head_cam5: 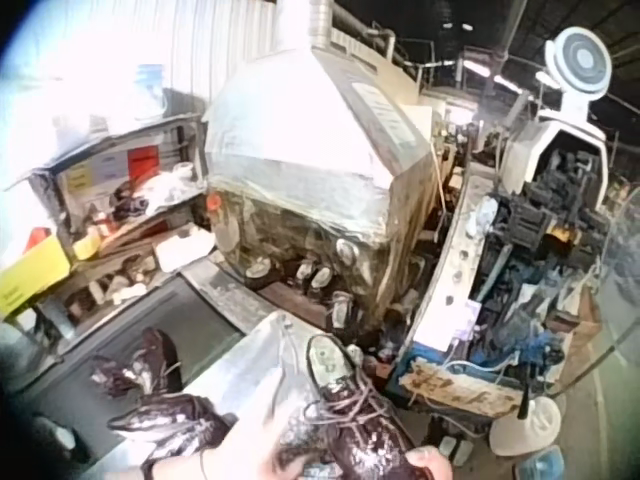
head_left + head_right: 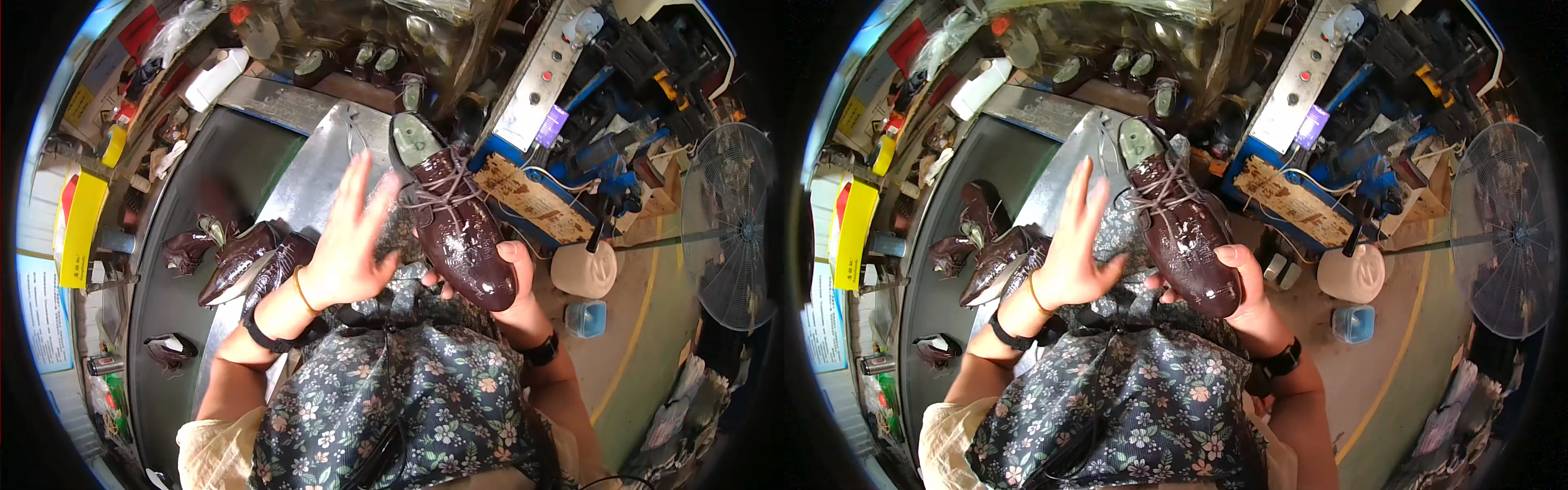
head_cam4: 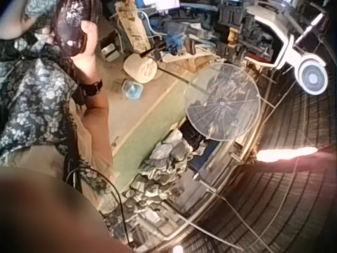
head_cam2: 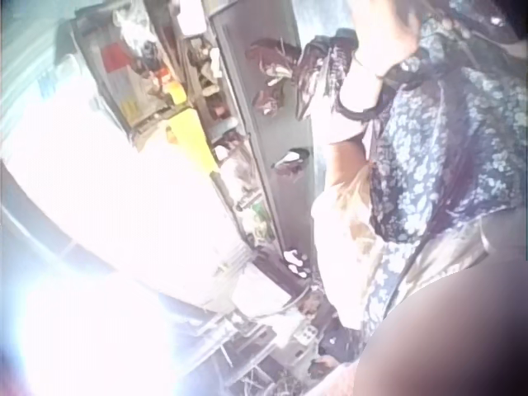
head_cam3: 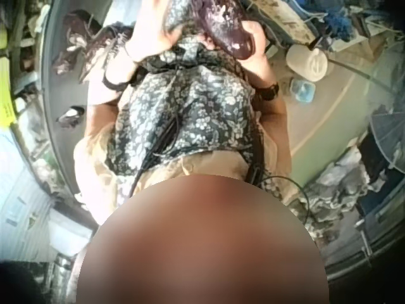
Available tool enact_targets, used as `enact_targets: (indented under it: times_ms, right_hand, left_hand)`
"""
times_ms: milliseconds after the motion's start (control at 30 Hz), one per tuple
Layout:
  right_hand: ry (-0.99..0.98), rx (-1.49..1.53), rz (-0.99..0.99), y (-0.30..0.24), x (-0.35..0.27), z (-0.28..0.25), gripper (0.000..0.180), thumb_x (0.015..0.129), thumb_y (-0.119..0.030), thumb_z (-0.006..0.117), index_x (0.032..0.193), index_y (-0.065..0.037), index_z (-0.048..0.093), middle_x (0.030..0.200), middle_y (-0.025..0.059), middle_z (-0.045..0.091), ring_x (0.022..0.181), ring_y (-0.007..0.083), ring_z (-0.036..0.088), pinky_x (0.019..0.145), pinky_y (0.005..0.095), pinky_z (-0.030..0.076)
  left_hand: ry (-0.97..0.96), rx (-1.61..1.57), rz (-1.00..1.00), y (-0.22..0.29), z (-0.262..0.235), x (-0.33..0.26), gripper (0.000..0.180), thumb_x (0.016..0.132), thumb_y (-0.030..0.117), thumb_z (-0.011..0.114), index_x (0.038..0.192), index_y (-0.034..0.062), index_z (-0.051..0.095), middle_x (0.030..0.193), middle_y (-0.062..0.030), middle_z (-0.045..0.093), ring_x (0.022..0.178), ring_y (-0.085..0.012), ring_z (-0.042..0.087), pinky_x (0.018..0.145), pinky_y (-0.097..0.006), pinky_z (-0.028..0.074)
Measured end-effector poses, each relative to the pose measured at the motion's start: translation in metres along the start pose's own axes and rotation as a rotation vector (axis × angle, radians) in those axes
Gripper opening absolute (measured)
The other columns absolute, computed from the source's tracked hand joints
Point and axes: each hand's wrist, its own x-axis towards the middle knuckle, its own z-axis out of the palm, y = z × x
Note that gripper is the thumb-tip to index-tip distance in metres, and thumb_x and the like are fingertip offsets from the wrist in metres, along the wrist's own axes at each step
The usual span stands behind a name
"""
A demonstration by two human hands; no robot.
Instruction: Trimming excess lining material from leather shoes and loading them onto a factory conveyor for processing.
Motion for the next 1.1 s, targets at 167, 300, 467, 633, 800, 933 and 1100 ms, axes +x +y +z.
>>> enact_targets:
  times_ms: [167,300,467,633,800,933,1100]
  right_hand:
    - [0.249,-0.318,0.378,-0.030,-0.020,0.039,0.048,0.093,-0.036,0.052,0.119,0.004,0.055,0.096,0.0189,0.066,0.087,0.0320,0.068,0.077,0.0407,0.058]
    - [0.380,-1.528,0.410,-0.103,0.042,0.000,0.048,0.097,-0.043,0.050,0.085,0.002,0.063,0.080,0.0083,0.065,0.065,0.0178,0.060,0.058,0.0279,0.048]
    - [-0.046,-2.041,0.140,-0.063,0.223,-0.082,0.050,0.092,-0.048,0.057,0.100,0.001,0.067,0.102,0.0229,0.067,0.099,0.0372,0.064,0.083,0.0426,0.050]
    - [0.381,-2.503,-0.209,0.046,0.333,-0.138,0.067,0.089,-0.058,0.054,0.113,0.004,0.065,0.114,0.0159,0.066,0.114,0.0338,0.057,0.098,0.0427,0.042]
    - [0.131,-1.778,0.303,-0.008,0.310,-0.114,0.042,0.091,-0.038,0.056,0.102,0.002,0.063,0.098,0.0127,0.065,0.082,0.0236,0.061,0.077,0.0411,0.052]
    - [0.265,-0.918,0.253,-0.068,0.136,-0.077,0.029,0.095,-0.029,0.051,0.080,-0.005,0.059,0.071,0.0050,0.060,0.058,0.0109,0.057,0.052,0.0240,0.045]
    - [0.640,-1.498,0.673,-0.058,-0.047,-0.015,0.033,0.099,-0.034,0.048,0.088,-0.004,0.056,0.075,0.0039,0.061,0.058,0.0103,0.057,0.055,0.0258,0.044]
  left_hand:
    - [-0.064,0.323,0.838,-0.014,0.027,0.005,0.047,0.082,0.016,0.058,0.127,0.0059,0.055,0.133,-0.0149,0.055,0.127,-0.0287,0.050,0.112,-0.048,0.031]
    - [-0.809,-0.318,0.145,-0.013,0.018,0.044,0.061,0.071,0.040,0.077,0.115,0.0009,0.063,0.103,-0.0175,0.068,0.096,-0.0326,0.065,0.086,-0.039,0.051]
    - [-1.179,-0.349,-0.454,-0.057,0.128,-0.003,0.070,0.078,0.040,0.076,0.131,0.0028,0.051,0.115,-0.0168,0.065,0.106,-0.0280,0.062,0.092,-0.035,0.047]
    - [-1.145,-0.811,-0.572,-0.070,0.130,-0.011,0.063,0.081,0.034,0.075,0.130,0.0016,0.053,0.122,-0.0129,0.063,0.113,-0.0205,0.056,0.099,-0.033,0.042]
    - [-0.991,-1.001,-0.622,-0.083,0.132,-0.020,0.061,0.084,0.018,0.073,0.135,-0.0032,0.047,0.122,-0.0097,0.060,0.112,-0.0166,0.052,0.099,-0.030,0.041]
    - [-1.056,-1.071,-0.705,-0.087,0.134,-0.022,0.071,0.084,0.016,0.073,0.143,-0.0031,0.037,0.127,-0.0114,0.057,0.115,-0.0177,0.051,0.100,-0.029,0.041]
    - [-1.155,-1.070,-0.682,-0.075,0.147,-0.009,0.077,0.083,0.021,0.077,0.144,-0.0017,0.036,0.126,-0.0096,0.058,0.112,-0.0167,0.053,0.098,-0.028,0.042]
